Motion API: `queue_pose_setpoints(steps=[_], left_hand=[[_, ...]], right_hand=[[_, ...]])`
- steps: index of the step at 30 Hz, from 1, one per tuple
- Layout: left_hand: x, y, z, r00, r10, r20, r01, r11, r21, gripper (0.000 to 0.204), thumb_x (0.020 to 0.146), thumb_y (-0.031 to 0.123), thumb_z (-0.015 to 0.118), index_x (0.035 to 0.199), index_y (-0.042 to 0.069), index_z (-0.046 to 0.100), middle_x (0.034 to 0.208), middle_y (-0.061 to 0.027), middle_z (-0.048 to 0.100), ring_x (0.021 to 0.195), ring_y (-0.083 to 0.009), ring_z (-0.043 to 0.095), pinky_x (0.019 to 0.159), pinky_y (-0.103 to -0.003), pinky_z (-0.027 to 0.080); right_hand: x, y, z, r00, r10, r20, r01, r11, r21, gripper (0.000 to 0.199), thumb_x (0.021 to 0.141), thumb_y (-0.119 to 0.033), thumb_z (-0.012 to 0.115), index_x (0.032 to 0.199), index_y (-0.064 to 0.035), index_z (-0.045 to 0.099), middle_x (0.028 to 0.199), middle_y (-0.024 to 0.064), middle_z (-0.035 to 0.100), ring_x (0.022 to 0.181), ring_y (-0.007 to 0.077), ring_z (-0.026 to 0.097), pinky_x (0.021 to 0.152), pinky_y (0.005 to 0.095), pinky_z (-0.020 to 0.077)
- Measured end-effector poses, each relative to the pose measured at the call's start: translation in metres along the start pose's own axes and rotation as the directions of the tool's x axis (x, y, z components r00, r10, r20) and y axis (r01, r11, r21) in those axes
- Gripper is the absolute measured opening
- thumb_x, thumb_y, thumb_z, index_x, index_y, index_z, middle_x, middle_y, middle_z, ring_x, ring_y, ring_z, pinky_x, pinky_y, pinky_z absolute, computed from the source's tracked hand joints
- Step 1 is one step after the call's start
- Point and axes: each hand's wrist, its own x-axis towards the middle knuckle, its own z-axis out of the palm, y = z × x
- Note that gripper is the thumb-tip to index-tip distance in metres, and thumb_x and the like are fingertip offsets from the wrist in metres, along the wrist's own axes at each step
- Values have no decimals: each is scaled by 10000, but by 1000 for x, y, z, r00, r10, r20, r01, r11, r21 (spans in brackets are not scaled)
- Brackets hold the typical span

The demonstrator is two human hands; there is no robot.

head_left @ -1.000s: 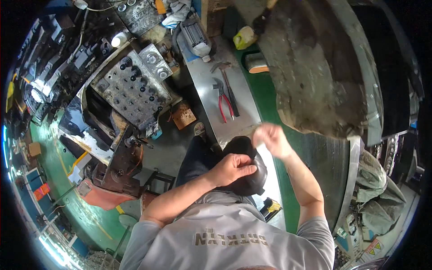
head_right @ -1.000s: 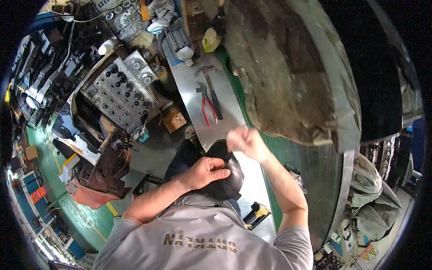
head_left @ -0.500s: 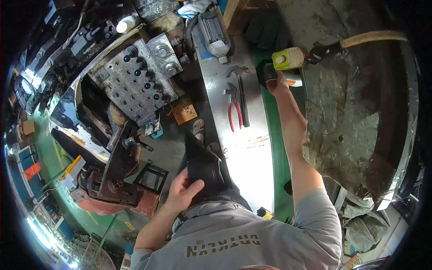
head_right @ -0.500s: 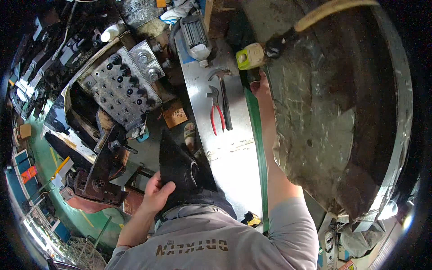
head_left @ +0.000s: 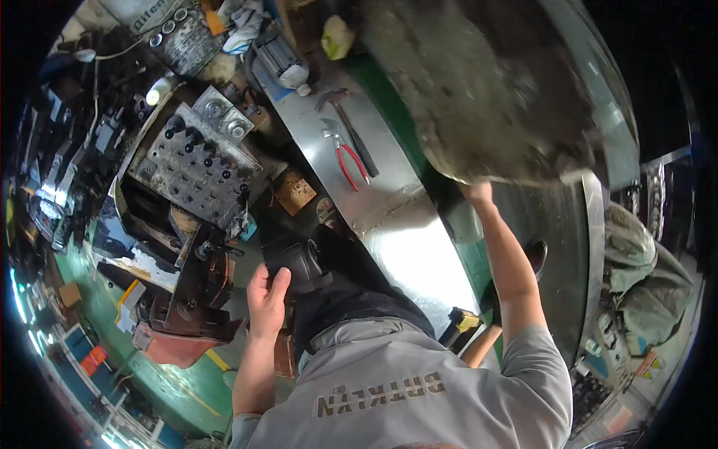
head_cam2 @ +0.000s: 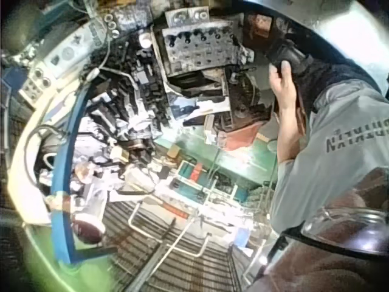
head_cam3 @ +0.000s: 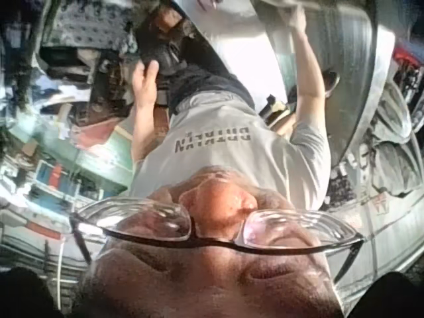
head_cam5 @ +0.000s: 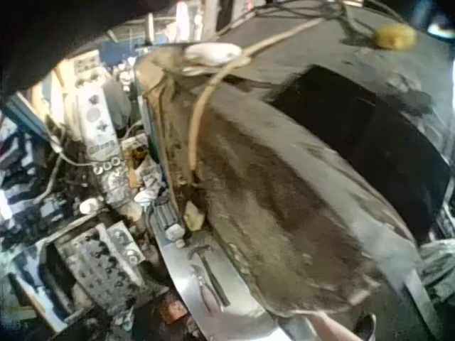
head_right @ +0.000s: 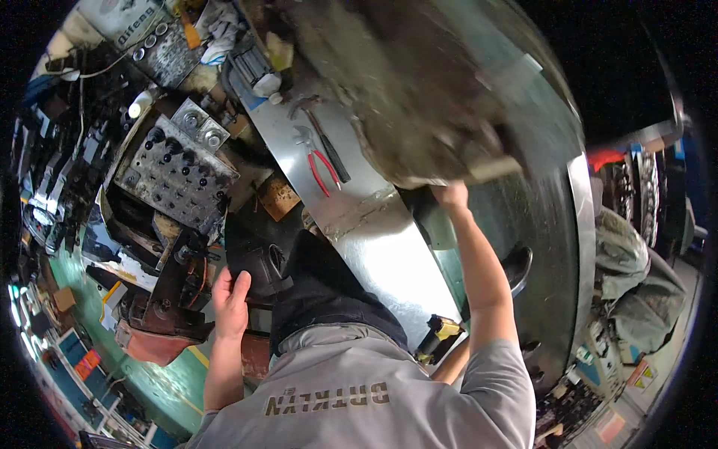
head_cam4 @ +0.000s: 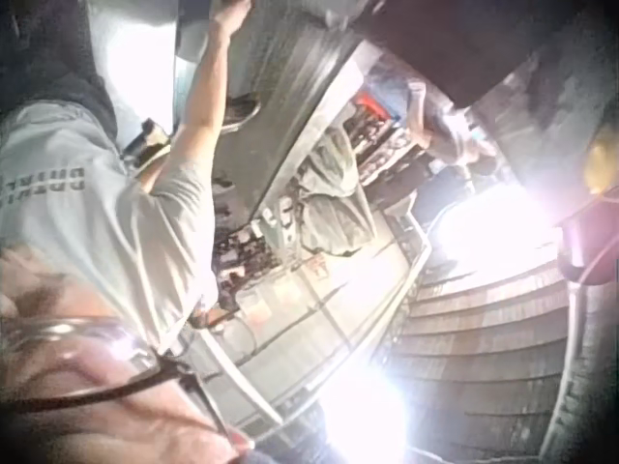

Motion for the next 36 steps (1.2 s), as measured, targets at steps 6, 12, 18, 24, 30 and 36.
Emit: queue_pose_setpoints(steps=[6,12,18,24,30,36], left_hand=[[-8,-8,11,991,21,129,-76,898,433,179,955,153,593,991,-22,582,912,-72,660,840,-113,580,757,-269,458],[-12,-6,62,897,68,437,-396,562,726,253,908,166,622,829,-24,475,765,-224,554,700,-411,556,621,-424,441],[-8,-5,142,669,97,737,-509,782,359,164,919,96,632,869,-26,535,706,-73,531,607,-142,434,548,-283,398],[1,-22,182,796,-169,582,395,873,-287,242,1018,241,443,1036,26,553,739,4,475,679,-120,464,735,-319,433],[7,-66,190,732,-436,524,649,681,-339,226,1007,268,471,946,80,579,756,21,503,715,-123,486,742,-305,426],[12,-64,184,706,-515,487,686,668,-289,351,1011,246,412,1209,5,574,1197,-120,631,1080,-219,609,903,-358,503]], right_hand=[[-16,-73,-101,881,424,208,-468,845,258,471,749,-277,742,1163,-111,591,985,193,681,958,381,645,811,453,515],[-113,-61,-186,839,540,-61,-413,708,573,503,800,-233,759,1223,-79,534,1025,176,679,945,289,680,815,375,525],[-176,-64,-225,669,708,-226,-328,555,764,570,825,-196,755,1325,-129,489,1029,124,668,925,202,656,817,337,529],[-214,-64,-219,461,886,55,55,-90,994,444,898,-243,692,1267,-54,533,1059,79,635,949,169,621,846,309,515],[-212,-100,-194,493,780,385,212,-537,817,410,982,-320,551,1277,-40,505,1072,92,616,885,133,621,676,259,539],[-201,-108,-188,504,745,437,262,-614,744,311,987,-257,527,1227,-60,545,1052,76,644,935,152,631,814,310,544]])
